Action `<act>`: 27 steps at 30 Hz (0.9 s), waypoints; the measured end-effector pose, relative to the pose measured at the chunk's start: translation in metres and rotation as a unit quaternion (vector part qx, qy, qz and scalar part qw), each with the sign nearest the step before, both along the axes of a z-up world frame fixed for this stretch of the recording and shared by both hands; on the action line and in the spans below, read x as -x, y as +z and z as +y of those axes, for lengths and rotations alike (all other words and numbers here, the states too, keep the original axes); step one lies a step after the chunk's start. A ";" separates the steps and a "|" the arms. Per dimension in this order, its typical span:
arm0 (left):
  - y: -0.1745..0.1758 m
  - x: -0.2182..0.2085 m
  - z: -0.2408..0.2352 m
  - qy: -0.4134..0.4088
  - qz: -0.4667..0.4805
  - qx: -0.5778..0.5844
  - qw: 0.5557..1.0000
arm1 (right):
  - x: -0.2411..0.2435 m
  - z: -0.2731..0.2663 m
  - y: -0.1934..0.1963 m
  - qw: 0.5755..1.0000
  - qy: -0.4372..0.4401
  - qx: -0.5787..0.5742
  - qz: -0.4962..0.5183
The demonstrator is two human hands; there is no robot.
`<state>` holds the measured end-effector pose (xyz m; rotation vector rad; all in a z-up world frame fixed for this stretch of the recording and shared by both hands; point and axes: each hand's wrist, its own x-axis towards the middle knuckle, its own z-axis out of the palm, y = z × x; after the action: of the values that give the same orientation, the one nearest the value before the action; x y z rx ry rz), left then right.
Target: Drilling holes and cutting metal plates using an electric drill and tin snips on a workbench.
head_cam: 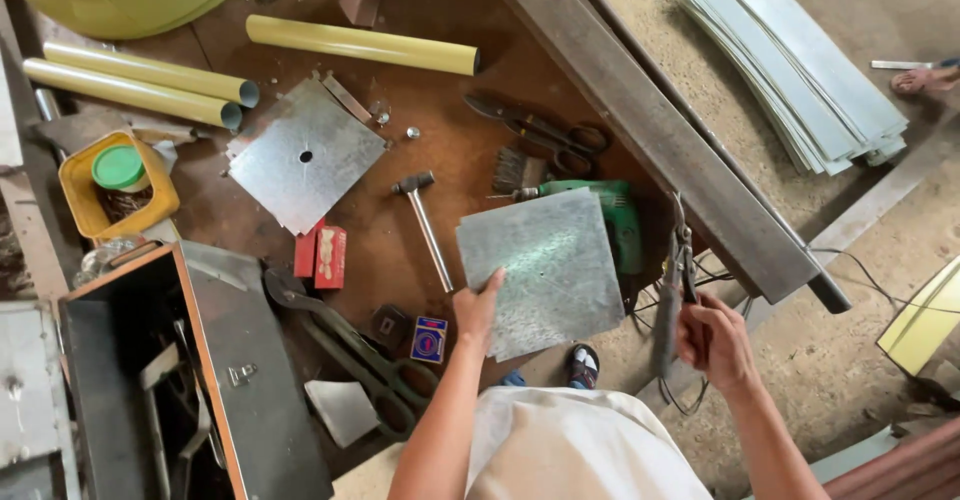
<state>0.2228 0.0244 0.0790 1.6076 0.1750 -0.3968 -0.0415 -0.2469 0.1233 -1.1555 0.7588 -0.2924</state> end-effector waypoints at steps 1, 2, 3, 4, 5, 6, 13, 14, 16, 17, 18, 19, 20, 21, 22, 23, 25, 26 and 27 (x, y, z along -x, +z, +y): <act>0.001 -0.007 -0.003 -0.006 0.000 0.001 1.000 | -0.004 0.011 0.006 1.000 -0.006 0.001 0.000; 0.001 -0.014 -0.006 -0.020 -0.013 -0.050 0.998 | -0.008 0.021 0.012 0.994 0.005 -0.089 -0.069; 0.001 -0.018 -0.007 -0.031 -0.025 -0.103 0.994 | -0.010 0.033 0.017 0.974 0.018 -0.178 -0.135; 0.015 -0.022 -0.005 -0.035 -0.024 -0.104 0.994 | -0.019 0.045 0.027 0.975 0.014 -0.179 -0.134; 0.029 -0.025 -0.004 -0.053 -0.054 -0.202 0.977 | -0.027 0.056 0.038 0.964 0.030 -0.213 -0.159; 0.042 -0.028 -0.004 -0.071 -0.085 -0.297 0.948 | -0.035 0.067 0.047 0.950 0.047 -0.246 -0.184; 0.037 0.005 -0.015 -0.093 -0.369 -0.323 0.866 | -0.051 0.084 -0.032 0.951 0.139 -0.266 -0.069; 0.034 0.015 -0.024 -0.183 -0.196 -0.114 0.956 | -0.058 0.091 -0.032 0.961 0.168 -0.221 -0.004; 0.042 0.033 -0.031 -0.245 0.005 0.100 0.964 | -0.069 0.106 -0.028 0.960 0.203 -0.182 0.068; 0.056 0.039 -0.034 -0.227 0.016 0.097 0.969 | -0.074 0.110 -0.022 0.957 0.224 -0.174 0.055; 0.070 0.044 -0.038 -0.210 0.028 0.094 0.973 | -0.078 0.114 -0.015 0.954 0.245 -0.166 0.042; 0.073 0.045 -0.035 -0.210 0.033 0.095 0.972 | -0.076 0.116 -0.002 0.954 0.242 -0.168 0.046; 0.075 0.045 -0.033 -0.219 0.004 0.045 0.975 | -0.075 0.118 0.011 0.948 0.257 -0.187 0.019; 0.078 0.045 -0.030 -0.227 -0.026 -0.005 0.973 | -0.075 0.121 0.023 0.940 0.270 -0.206 -0.009; 0.077 0.045 -0.032 -0.229 -0.022 -0.005 0.973 | -0.075 0.121 0.035 0.941 0.267 -0.209 -0.006; 0.075 0.047 -0.032 -0.265 -0.051 -0.050 0.962 | -0.075 0.124 0.046 0.947 0.261 -0.186 0.025; 0.062 0.045 -0.026 -0.303 -0.072 -0.096 0.945 | -0.070 0.125 0.055 0.951 0.252 -0.169 0.062; 0.051 0.042 -0.019 -0.275 -0.188 -0.119 0.935 | -0.065 0.124 0.052 0.958 0.227 -0.134 0.111; 0.040 0.037 -0.015 -0.243 -0.304 -0.137 0.911 | -0.061 0.119 0.050 0.962 0.202 -0.096 0.159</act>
<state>0.1862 0.0090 0.1189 1.9753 -0.6854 -0.2338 0.0194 -0.1275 0.1736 -1.1542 0.7889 0.3107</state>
